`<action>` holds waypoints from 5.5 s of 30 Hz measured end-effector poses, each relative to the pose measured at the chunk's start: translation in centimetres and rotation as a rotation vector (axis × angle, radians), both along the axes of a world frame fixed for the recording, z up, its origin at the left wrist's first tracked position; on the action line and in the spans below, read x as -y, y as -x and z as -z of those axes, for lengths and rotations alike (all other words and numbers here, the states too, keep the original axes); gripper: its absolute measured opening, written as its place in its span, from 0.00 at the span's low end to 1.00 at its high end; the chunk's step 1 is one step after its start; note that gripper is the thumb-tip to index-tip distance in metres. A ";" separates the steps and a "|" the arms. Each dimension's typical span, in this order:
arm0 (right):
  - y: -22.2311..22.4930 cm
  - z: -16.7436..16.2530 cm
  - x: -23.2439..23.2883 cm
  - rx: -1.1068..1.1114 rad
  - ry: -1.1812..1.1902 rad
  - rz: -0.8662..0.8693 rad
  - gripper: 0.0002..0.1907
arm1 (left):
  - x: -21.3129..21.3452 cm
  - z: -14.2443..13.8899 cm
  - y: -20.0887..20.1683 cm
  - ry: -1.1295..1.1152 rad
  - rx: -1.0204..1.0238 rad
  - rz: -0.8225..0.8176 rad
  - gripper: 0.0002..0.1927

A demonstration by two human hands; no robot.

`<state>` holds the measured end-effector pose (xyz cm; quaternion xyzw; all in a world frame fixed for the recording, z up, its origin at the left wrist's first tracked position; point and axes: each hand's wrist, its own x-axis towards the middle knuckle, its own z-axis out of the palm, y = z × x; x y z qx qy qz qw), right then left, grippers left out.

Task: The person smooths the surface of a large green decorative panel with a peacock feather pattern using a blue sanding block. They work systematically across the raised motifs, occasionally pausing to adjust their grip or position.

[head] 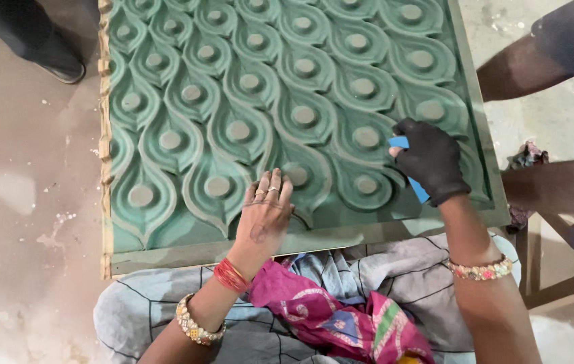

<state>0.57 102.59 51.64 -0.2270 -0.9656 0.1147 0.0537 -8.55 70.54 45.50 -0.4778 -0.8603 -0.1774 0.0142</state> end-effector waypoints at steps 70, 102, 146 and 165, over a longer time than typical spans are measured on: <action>2.7 2.4 -0.5 -0.229 -0.153 -0.173 0.07 | -0.9 1.2 -1.8 0.251 -0.186 -0.045 0.37; 3.3 3.3 0.1 -0.189 -0.229 -0.162 0.09 | -0.4 1.5 -2.2 0.248 -0.191 -0.046 0.34; 2.0 2.1 2.0 -0.257 -0.189 -0.164 0.21 | 0.3 1.2 -2.1 0.225 -0.127 -0.044 0.36; 2.9 2.3 1.6 -0.150 -0.208 -0.066 0.25 | 0.3 0.9 -2.3 0.237 -0.148 -0.044 0.36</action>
